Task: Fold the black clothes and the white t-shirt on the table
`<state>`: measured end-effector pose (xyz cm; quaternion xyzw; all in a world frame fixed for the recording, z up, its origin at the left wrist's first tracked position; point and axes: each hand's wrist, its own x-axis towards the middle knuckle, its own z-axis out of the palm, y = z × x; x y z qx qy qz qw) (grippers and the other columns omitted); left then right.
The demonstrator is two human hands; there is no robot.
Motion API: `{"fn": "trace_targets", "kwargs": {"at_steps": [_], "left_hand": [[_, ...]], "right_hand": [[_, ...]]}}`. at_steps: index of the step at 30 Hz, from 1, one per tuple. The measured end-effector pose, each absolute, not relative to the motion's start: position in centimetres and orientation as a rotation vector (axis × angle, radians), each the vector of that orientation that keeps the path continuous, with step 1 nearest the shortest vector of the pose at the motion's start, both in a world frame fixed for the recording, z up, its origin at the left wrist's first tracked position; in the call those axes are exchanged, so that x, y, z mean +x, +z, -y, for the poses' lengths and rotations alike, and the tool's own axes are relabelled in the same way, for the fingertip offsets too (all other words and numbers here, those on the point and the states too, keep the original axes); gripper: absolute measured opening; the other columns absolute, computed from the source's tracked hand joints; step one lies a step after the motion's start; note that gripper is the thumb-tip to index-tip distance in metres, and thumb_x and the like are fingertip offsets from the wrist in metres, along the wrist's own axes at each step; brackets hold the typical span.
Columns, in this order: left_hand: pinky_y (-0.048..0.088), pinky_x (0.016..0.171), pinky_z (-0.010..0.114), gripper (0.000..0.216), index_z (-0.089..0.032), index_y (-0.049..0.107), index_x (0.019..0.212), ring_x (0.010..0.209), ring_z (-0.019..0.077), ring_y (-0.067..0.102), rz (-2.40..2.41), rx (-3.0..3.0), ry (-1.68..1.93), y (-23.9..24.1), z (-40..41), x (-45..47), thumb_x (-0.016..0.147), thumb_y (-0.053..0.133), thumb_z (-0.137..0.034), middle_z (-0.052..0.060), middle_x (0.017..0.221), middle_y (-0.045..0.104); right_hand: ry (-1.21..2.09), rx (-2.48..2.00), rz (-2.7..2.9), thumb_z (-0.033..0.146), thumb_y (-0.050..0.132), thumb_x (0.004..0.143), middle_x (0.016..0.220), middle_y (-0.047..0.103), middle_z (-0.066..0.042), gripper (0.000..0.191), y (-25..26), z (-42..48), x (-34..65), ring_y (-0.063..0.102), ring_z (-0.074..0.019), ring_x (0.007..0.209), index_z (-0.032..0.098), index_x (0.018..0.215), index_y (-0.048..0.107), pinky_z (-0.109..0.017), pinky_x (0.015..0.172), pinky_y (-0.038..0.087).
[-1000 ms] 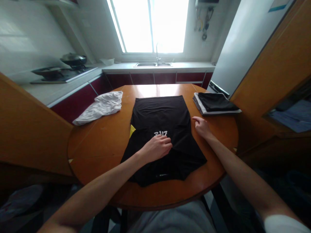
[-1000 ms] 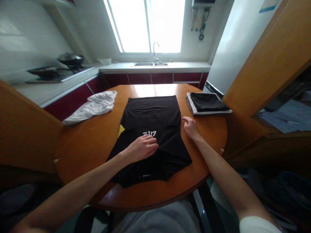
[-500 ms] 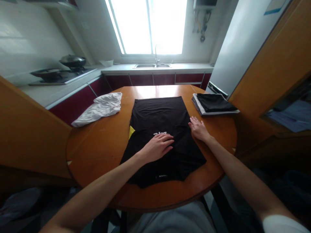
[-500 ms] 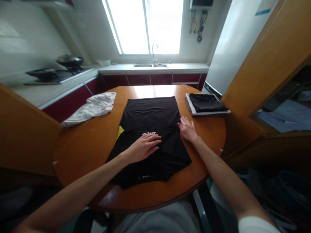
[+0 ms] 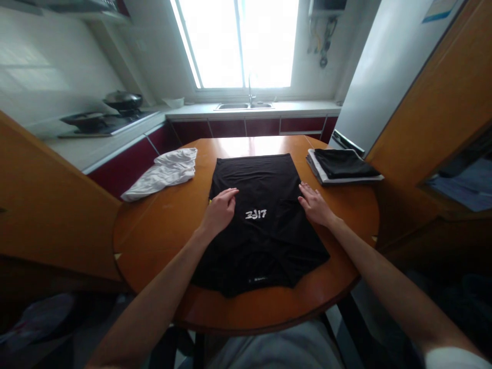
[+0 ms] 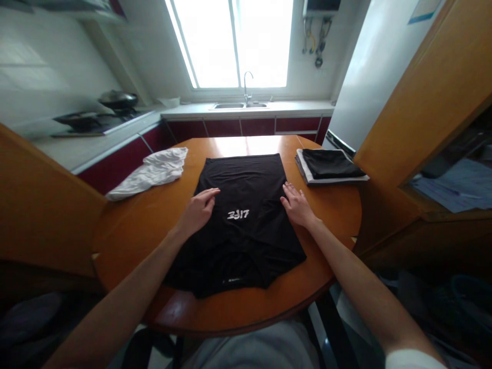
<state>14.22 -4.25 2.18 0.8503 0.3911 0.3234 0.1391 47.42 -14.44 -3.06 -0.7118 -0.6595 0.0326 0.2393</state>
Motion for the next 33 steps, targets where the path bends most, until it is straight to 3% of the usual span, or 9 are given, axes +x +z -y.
{"fn": "trace_targets", "kwargs": {"at_steps": [5, 10, 17, 25, 29, 33], "left_hand": [[0.042, 0.118, 0.041, 0.042, -0.014, 0.068, 0.126, 0.13, 0.0233, 0.059, -1.234, 2.417, 0.865, 1.8, 2.7, 12.8, 0.094, 0.041, -0.02, 0.01, 0.136, 0.066], [0.036, 0.121, 0.043, 0.045, -0.012, 0.063, 0.132, 0.139, 0.0228, 0.051, -1.177, 2.509, 0.7, 0.7, 3.4, 13.4, 0.095, 0.04, -0.021, 0.013, 0.145, 0.059], [0.031, 0.121, 0.051, 0.046, -0.016, 0.056, 0.141, 0.146, 0.0254, 0.042, -1.173, 2.58, 0.599, 0.1, 3.7, 13.5, 0.099, 0.039, -0.023, 0.012, 0.152, 0.052], [0.02, 0.126, 0.05, 0.058, -0.021, 0.026, 0.161, 0.156, 0.0225, 0.018, -0.722, 2.731, 0.56, 0.3, 6.7, 15.3, 0.106, 0.035, -0.035, 0.01, 0.167, 0.027], [0.02, 0.125, 0.053, 0.055, -0.022, 0.033, 0.158, 0.155, 0.0237, 0.02, -0.702, 2.722, 0.533, 1.3, 6.6, 14.7, 0.105, 0.037, -0.031, 0.009, 0.165, 0.032], [0.032, 0.123, 0.046, 0.047, -0.017, 0.055, 0.145, 0.145, 0.0224, 0.044, -0.829, 2.65, 0.598, 2.5, 5.4, 12.3, 0.102, 0.038, -0.027, 0.009, 0.152, 0.053]], "right_hand": [[0.056, -1.778, 1.974, 0.039, 0.032, 0.104, 0.166, 0.029, -0.007, 0.058, -2.3, 15.4, 44.6, 0.022, -0.0223, 0.154, 0.021, 0.16, 0.033, -0.048, 0.125, 0.02], [0.139, -1.901, 2.086, 0.052, 0.035, 0.103, 0.166, 0.024, -0.013, 0.067, -4.1, 15.8, 43.8, 0.019, -0.0265, 0.155, 0.016, 0.159, 0.033, -0.053, 0.125, 0.018], [0.07, -1.965, 1.971, 0.05, 0.03, 0.104, 0.167, 0.022, -0.012, 0.065, -4.2, 15.4, 44.7, 0.017, -0.0264, 0.156, 0.016, 0.159, 0.033, -0.054, 0.125, 0.016], [0.105, -1.944, 1.995, 0.046, 0.035, 0.103, 0.166, 0.024, -0.013, 0.065, -4.1, 15.4, 44.6, 0.02, -0.0273, 0.155, 0.014, 0.159, 0.033, -0.056, 0.124, 0.018], [-0.049, -1.974, 1.662, 0.036, 0.028, 0.103, 0.166, 0.025, -0.015, 0.062, -2.6, 15.5, 45.8, 0.019, -0.0259, 0.155, 0.008, 0.158, 0.033, -0.051, 0.125, 0.02], [-0.135, -1.91, 1.634, 0.031, 0.029, 0.102, 0.165, 0.029, -0.014, 0.06, -1.4, 16.2, 45.1, 0.021, -0.025, 0.155, 0.008, 0.157, 0.036, -0.05, 0.126, 0.02]]}}
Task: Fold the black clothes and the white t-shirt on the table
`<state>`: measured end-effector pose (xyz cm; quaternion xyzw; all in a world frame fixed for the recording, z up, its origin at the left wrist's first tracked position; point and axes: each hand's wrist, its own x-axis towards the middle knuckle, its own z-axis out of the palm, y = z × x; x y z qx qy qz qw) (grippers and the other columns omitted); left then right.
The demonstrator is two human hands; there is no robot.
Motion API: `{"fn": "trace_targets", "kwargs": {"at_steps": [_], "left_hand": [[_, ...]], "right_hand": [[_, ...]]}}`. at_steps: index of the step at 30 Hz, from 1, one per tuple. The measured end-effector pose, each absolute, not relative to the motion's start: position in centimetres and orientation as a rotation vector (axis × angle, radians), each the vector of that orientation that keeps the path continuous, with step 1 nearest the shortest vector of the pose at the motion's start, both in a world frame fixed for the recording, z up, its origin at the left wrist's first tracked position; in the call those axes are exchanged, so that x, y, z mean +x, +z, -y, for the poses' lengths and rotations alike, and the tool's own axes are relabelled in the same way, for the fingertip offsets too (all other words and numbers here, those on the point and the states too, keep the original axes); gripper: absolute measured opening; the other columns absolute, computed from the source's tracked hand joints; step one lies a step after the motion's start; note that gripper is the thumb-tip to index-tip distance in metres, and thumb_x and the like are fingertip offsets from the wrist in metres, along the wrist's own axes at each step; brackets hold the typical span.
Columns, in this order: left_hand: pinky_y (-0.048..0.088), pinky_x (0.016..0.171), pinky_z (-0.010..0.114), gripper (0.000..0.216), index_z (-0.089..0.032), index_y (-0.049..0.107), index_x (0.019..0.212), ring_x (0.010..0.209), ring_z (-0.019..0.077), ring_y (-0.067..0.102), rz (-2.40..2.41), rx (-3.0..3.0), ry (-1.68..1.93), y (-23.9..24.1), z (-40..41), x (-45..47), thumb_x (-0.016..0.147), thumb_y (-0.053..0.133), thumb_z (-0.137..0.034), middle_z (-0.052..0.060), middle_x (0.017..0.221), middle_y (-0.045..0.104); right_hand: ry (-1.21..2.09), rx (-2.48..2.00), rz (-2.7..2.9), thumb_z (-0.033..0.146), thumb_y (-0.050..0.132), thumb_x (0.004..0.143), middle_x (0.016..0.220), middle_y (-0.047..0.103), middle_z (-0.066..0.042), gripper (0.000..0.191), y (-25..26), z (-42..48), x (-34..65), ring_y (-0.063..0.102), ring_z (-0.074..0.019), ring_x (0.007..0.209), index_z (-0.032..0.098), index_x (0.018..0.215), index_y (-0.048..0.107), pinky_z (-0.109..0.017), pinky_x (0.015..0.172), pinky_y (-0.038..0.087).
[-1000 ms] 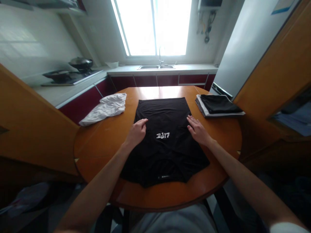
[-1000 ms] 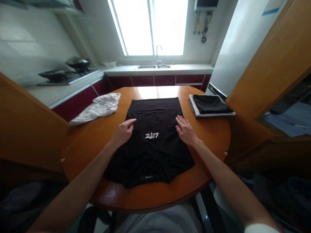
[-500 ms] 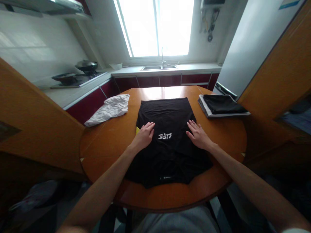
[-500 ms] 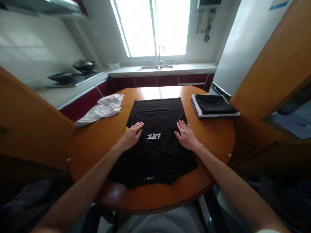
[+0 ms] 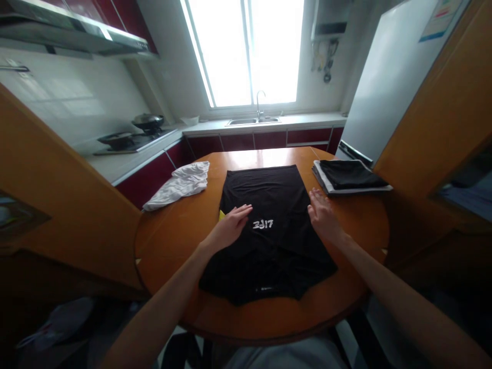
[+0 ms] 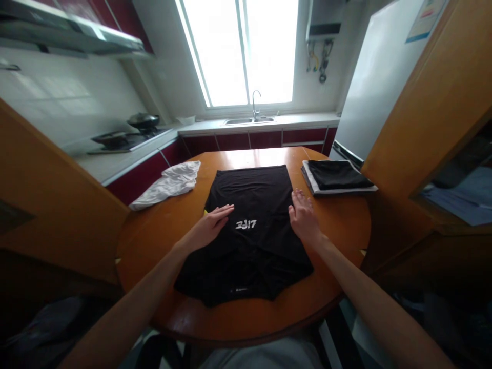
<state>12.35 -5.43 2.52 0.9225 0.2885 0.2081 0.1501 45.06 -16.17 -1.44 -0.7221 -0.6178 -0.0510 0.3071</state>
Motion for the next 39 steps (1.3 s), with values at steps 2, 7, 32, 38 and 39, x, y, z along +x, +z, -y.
{"fn": "trace_targets", "kwargs": {"at_steps": [2, 7, 32, 38, 39], "left_hand": [[0.038, 0.12, 0.042, 0.045, -0.016, 0.063, 0.137, 0.138, 0.0223, 0.053, -1.009, 2.614, 0.671, 2.3, 5.3, 11.3, 0.1, 0.038, -0.025, 0.01, 0.146, 0.059], [0.033, 0.122, 0.046, 0.053, -0.006, 0.052, 0.146, 0.148, 0.0264, 0.039, -1.288, 2.709, 0.554, -1.6, 6.3, 10.4, 0.102, 0.037, -0.032, 0.017, 0.155, 0.047], [0.027, 0.123, 0.049, 0.069, -0.009, 0.045, 0.152, 0.151, 0.0293, 0.032, -1.513, 2.66, 0.574, -2.3, 5.4, 9.7, 0.105, 0.023, -0.055, 0.017, 0.16, 0.039], [0.02, 0.123, 0.057, 0.075, -0.011, 0.033, 0.158, 0.155, 0.0336, 0.02, -1.629, 2.589, 0.245, -3.8, 4.2, 8.6, 0.101, 0.031, -0.061, 0.018, 0.166, 0.024], [0.019, 0.123, 0.057, 0.075, -0.012, 0.032, 0.158, 0.155, 0.0334, 0.018, -1.638, 2.586, 0.234, -3.9, 4.3, 8.6, 0.101, 0.031, -0.06, 0.018, 0.166, 0.022]], "right_hand": [[-0.133, -1.867, 1.753, 0.029, 0.031, 0.101, 0.165, 0.029, -0.012, 0.059, -1.6, 16.5, 43.6, 0.021, -0.0239, 0.155, 0.01, 0.156, 0.037, -0.048, 0.126, 0.019], [-0.042, -1.928, 2.0, 0.035, 0.034, 0.101, 0.165, 0.028, -0.014, 0.062, -3.4, 16.6, 40.4, 0.02, -0.0247, 0.155, 0.008, 0.156, 0.038, -0.046, 0.125, 0.02], [-0.013, -2.1, 1.783, 0.063, 0.021, 0.102, 0.166, 0.025, -0.018, 0.081, -3.6, 15.4, 43.0, 0.018, -0.027, 0.155, 0.007, 0.16, 0.027, -0.051, 0.125, 0.014], [0.108, -2.252, 1.83, 0.063, 0.026, 0.101, 0.166, 0.024, -0.018, 0.08, -5.1, 14.9, 44.7, 0.018, -0.0283, 0.155, 0.008, 0.16, 0.028, -0.054, 0.125, 0.012], [0.11, -2.258, 1.826, 0.062, 0.027, 0.101, 0.166, 0.024, -0.018, 0.08, -5.2, 14.9, 44.6, 0.018, -0.0282, 0.155, 0.009, 0.16, 0.027, -0.054, 0.125, 0.012]]}}
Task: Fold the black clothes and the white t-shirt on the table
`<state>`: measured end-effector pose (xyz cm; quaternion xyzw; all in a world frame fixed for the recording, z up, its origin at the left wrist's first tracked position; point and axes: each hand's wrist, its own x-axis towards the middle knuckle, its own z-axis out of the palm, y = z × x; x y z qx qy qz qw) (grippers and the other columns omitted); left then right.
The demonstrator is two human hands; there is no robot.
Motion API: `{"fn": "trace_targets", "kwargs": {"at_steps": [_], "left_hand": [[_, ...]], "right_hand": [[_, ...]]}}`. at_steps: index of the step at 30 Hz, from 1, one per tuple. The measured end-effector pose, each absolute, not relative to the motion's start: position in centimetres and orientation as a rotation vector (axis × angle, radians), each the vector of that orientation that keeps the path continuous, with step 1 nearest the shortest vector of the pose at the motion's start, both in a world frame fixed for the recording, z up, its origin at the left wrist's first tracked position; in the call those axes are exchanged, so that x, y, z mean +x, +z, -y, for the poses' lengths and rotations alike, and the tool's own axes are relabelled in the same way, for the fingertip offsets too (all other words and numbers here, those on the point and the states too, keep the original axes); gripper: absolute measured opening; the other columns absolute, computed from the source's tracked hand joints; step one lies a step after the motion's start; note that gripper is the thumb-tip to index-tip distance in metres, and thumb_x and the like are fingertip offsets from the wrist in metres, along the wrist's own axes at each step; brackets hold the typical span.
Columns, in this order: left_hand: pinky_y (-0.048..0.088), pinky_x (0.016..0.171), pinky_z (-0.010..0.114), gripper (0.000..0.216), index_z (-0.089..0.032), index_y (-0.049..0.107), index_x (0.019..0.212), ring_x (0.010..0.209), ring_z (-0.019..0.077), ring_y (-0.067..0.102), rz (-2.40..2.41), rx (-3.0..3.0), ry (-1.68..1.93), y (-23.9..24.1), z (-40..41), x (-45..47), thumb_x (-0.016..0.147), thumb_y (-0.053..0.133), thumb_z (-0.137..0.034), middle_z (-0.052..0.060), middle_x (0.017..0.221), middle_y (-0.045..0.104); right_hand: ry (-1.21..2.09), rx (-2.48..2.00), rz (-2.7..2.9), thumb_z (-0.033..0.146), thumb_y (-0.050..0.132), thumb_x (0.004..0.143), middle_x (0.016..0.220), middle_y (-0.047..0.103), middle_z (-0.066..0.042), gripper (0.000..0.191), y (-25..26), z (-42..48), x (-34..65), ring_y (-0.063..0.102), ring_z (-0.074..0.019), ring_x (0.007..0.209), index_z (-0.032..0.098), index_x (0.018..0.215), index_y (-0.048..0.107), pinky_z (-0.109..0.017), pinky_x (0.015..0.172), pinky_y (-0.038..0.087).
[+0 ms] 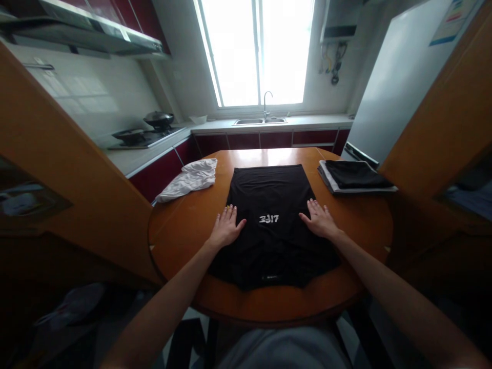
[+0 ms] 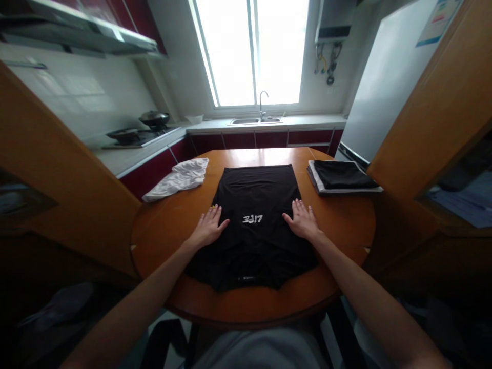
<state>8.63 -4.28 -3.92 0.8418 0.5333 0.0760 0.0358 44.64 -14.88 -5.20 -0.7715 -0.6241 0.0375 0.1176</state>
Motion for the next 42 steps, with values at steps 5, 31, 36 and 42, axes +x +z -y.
{"fn": "trace_targets", "kwargs": {"at_steps": [5, 31, 36, 42], "left_hand": [[0.016, 0.123, 0.059, 0.074, -0.012, 0.027, 0.16, 0.156, 0.0338, 0.011, -1.651, 2.584, 0.22, -2.6, 5.2, 9.1, 0.102, 0.033, -0.058, 0.017, 0.168, 0.015], [0.055, 0.104, 0.032, 0.038, -0.027, 0.062, 0.137, 0.12, 0.0182, 0.062, -0.463, 2.964, 0.378, 0.5, 15.0, -3.6, 0.101, 0.054, -0.018, 0.005, 0.124, 0.069], [0.052, 0.11, 0.035, 0.057, -0.032, 0.047, 0.151, 0.13, 0.0191, 0.057, -0.501, 3.007, 0.25, 1.2, 15.7, -3.6, 0.1, 0.047, -0.008, 0.005, 0.137, 0.063], [0.048, 0.113, 0.038, 0.071, -0.037, 0.037, 0.156, 0.135, 0.0202, 0.053, -0.537, 3.049, 0.146, 1.4, 15.8, -3.5, 0.095, 0.046, -0.002, 0.004, 0.142, 0.06]], "right_hand": [[0.062, -2.183, 1.751, 0.056, 0.029, 0.102, 0.166, 0.024, -0.019, 0.074, -4.0, 15.6, 44.2, 0.019, -0.0284, 0.155, 0.008, 0.159, 0.028, -0.055, 0.124, 0.015], [-0.167, -1.256, 2.473, 0.023, 0.058, 0.098, 0.147, 0.059, -0.007, 0.044, -2.6, 30.4, 44.1, 0.055, -0.0241, 0.135, 0.028, 0.142, 0.059, -0.049, 0.117, 0.042], [-0.27, -1.235, 2.557, 0.005, 0.047, 0.095, 0.141, 0.063, -0.006, 0.057, -1.5, 31.1, 44.7, 0.06, -0.0204, 0.128, 0.026, 0.147, 0.053, -0.041, 0.111, 0.048], [-0.381, -1.299, 2.544, 0.002, 0.047, 0.092, 0.136, 0.066, -0.007, 0.058, -1.3, 31.4, 44.3, 0.063, -0.0226, 0.12, 0.025, 0.145, 0.055, -0.042, 0.105, 0.05]]}}
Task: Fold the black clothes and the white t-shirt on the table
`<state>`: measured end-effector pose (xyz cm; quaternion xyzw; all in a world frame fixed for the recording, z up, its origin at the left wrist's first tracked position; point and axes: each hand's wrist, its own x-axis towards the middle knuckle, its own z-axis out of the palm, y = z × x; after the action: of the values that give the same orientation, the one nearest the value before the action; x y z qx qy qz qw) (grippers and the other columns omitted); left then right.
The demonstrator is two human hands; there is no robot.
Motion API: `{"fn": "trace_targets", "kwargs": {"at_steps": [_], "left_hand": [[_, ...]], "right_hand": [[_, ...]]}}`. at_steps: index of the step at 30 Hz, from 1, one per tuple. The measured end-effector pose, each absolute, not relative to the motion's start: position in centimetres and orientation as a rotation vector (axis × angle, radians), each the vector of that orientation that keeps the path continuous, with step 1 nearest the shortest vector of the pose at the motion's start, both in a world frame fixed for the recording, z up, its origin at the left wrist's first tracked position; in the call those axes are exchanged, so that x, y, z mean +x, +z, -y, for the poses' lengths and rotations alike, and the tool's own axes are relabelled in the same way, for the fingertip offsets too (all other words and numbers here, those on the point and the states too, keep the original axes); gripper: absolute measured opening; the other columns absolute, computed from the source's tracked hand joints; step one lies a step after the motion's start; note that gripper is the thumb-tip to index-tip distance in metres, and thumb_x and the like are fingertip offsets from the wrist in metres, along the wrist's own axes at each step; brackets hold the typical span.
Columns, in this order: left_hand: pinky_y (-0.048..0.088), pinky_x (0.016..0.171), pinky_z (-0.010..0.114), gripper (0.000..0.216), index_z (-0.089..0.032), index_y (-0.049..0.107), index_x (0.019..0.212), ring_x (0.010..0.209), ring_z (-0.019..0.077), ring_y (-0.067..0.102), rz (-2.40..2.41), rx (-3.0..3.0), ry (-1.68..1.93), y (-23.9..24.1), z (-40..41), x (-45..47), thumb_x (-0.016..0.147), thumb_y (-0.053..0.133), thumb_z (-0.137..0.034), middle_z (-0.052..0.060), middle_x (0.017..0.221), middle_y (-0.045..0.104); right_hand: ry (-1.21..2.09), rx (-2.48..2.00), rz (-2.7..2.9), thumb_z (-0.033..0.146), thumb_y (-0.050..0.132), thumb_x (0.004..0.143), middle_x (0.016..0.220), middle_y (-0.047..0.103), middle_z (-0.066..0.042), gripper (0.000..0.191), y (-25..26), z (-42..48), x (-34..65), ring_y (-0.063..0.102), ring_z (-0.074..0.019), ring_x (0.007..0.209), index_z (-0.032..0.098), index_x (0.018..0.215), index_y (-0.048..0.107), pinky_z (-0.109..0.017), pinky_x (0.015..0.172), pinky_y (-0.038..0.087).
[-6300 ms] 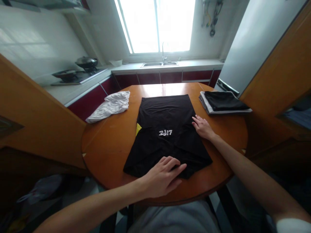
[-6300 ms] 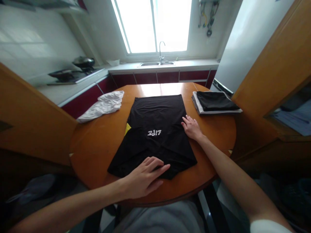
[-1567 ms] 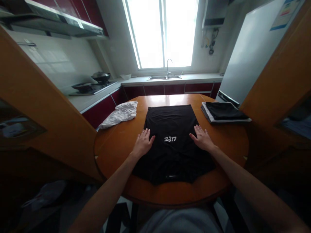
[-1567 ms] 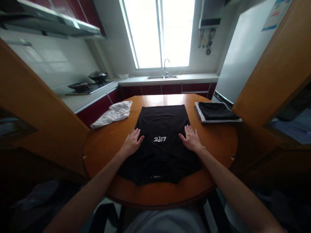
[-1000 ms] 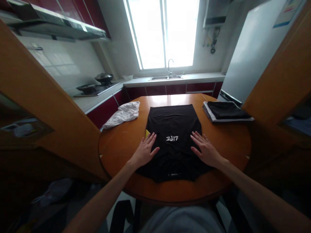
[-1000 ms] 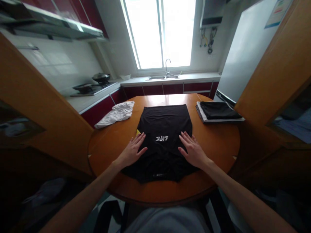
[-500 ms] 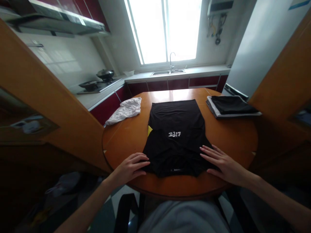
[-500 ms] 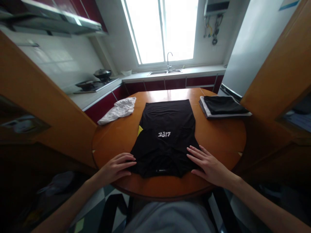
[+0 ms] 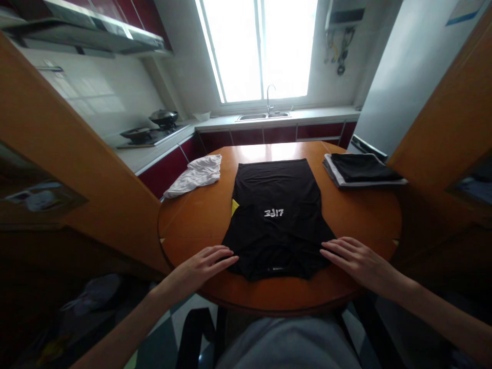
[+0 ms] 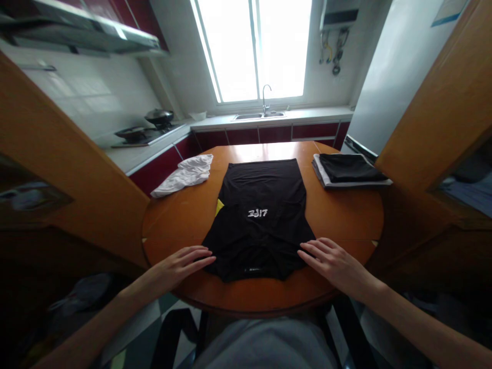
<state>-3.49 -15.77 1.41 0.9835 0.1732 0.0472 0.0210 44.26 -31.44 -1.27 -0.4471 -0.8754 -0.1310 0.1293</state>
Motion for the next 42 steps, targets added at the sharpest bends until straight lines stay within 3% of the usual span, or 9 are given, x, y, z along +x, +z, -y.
{"fn": "trace_targets", "kwargs": {"at_steps": [4, 11, 20, 32, 42], "left_hand": [[0.047, 0.112, 0.041, 0.063, -0.033, 0.04, 0.155, 0.133, 0.0226, 0.054, -0.496, 3.099, 0.163, 1.2, 15.1, -3.5, 0.099, 0.048, -0.007, 0.006, 0.139, 0.062], [0.052, 0.105, 0.04, 0.041, -0.024, 0.055, 0.142, 0.119, 0.0219, 0.061, -0.431, 3.147, 0.427, -0.3, 14.7, -3.4, 0.103, 0.047, -0.013, 0.008, 0.125, 0.068], [0.052, 0.106, 0.04, 0.037, -0.023, 0.059, 0.136, 0.12, 0.0209, 0.061, -0.35, 3.129, 0.549, -0.2, 14.6, -3.1, 0.102, 0.05, -0.013, 0.008, 0.123, 0.069], [0.057, 0.092, 0.029, 0.029, -0.021, 0.064, 0.126, 0.105, 0.0179, 0.064, -0.318, 2.913, 0.599, -0.4, 14.3, -2.8, 0.103, 0.048, -0.014, 0.008, 0.112, 0.07], [0.056, 0.085, 0.027, 0.029, -0.021, 0.069, 0.12, 0.099, 0.0181, 0.067, -0.434, 2.657, 0.684, 0.8, 13.5, -3.3, 0.103, 0.047, -0.014, 0.009, 0.108, 0.071]], "right_hand": [[-0.399, -1.327, 2.494, 0.006, 0.046, 0.096, 0.131, 0.068, -0.008, 0.055, -2.1, 31.5, 43.7, 0.064, -0.0234, 0.116, 0.024, 0.148, 0.051, -0.042, 0.104, 0.05], [-0.395, -1.308, 2.365, 0.01, 0.048, 0.098, 0.123, 0.072, -0.008, 0.044, -3.0, 31.0, 43.5, 0.066, -0.0232, 0.111, 0.023, 0.137, 0.061, -0.042, 0.099, 0.052], [-0.45, -1.234, 2.37, 0.009, 0.049, 0.098, 0.118, 0.075, -0.006, 0.037, -3.4, 31.2, 44.7, 0.069, -0.0214, 0.108, 0.023, 0.125, 0.07, -0.04, 0.098, 0.052], [-0.496, -1.094, 2.411, 0.008, 0.042, 0.102, 0.108, 0.078, -0.007, 0.033, -2.4, 31.2, 44.7, 0.073, -0.0173, 0.096, 0.017, 0.112, 0.072, -0.035, 0.089, 0.053], [-0.138, -1.174, 2.349, 0.011, 0.044, 0.1, 0.098, 0.078, -0.007, 0.031, 0.7, 30.6, 45.3, 0.072, -0.0177, 0.085, 0.02, 0.109, 0.072, -0.033, 0.084, 0.053]]}}
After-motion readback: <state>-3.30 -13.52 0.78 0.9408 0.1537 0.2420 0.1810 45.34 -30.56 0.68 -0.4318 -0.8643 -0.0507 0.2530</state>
